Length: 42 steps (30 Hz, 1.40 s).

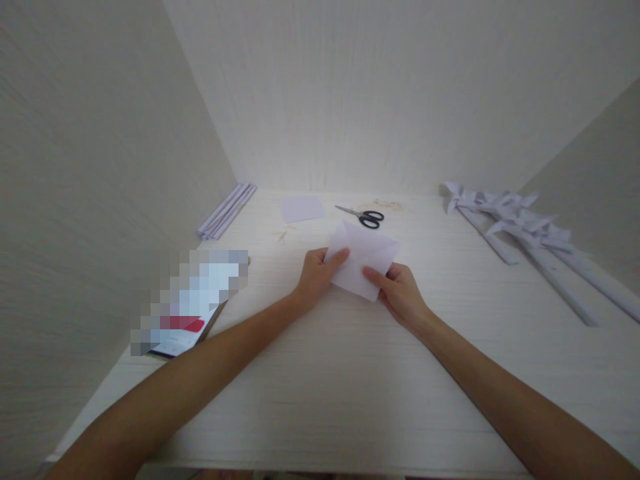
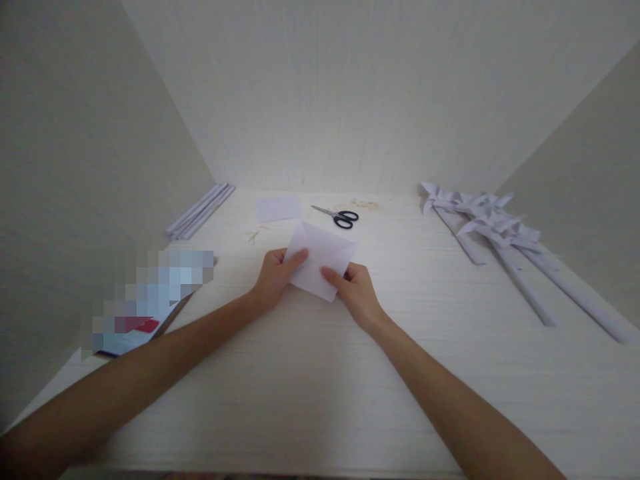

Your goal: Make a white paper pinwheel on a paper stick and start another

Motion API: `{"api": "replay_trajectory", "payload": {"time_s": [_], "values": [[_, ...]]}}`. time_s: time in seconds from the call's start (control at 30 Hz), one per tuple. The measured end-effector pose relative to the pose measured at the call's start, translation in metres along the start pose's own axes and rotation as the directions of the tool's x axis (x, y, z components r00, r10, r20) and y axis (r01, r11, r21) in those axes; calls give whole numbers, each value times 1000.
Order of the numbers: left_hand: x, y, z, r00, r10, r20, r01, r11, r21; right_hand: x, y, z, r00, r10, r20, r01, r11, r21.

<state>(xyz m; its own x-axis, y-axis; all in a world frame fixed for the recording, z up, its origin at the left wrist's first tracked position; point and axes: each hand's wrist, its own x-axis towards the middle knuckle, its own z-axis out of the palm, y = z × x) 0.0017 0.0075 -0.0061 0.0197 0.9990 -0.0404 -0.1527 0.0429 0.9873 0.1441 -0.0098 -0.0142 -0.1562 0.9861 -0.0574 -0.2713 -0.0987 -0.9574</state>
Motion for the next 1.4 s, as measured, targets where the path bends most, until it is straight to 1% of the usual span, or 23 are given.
{"api": "replay_trajectory", "payload": {"time_s": [0.17,0.27,0.47,0.57,0.7,0.83,1.07,1.17,1.3,1.33,1.4], "values": [[2,1,0,997,-64,49,70,991,-115,-3,-5,3,1000,26,1,-26,998,61],[3,1,-1,993,-79,88,90,987,-134,-3,-7,5,999,39,-16,-37,996,83],[2,0,-4,988,-65,143,78,993,-89,-2,-11,9,992,3,-123,20,982,189],[1,0,-4,986,-67,155,75,996,-45,-1,-13,8,988,14,-154,20,977,213],[1,0,-3,986,-80,146,81,997,-1,2,-13,5,985,41,-169,5,965,262],[1,0,-3,984,-89,156,90,996,2,3,-12,3,986,60,-155,-11,954,301],[0,0,-1,975,-79,206,85,996,-20,4,-13,1,989,95,-118,-58,957,285],[0,1,-1,979,-55,198,51,998,27,5,-12,-2,990,97,-101,-67,960,271],[1,4,-1,984,-30,178,9,993,117,6,-11,-4,987,123,-107,-89,956,278],[1,4,-2,987,-21,161,0,992,127,6,-11,-5,988,110,-113,-76,961,264],[2,4,-2,993,7,119,-21,993,117,7,-12,-5,992,8,-129,16,984,179]]}}
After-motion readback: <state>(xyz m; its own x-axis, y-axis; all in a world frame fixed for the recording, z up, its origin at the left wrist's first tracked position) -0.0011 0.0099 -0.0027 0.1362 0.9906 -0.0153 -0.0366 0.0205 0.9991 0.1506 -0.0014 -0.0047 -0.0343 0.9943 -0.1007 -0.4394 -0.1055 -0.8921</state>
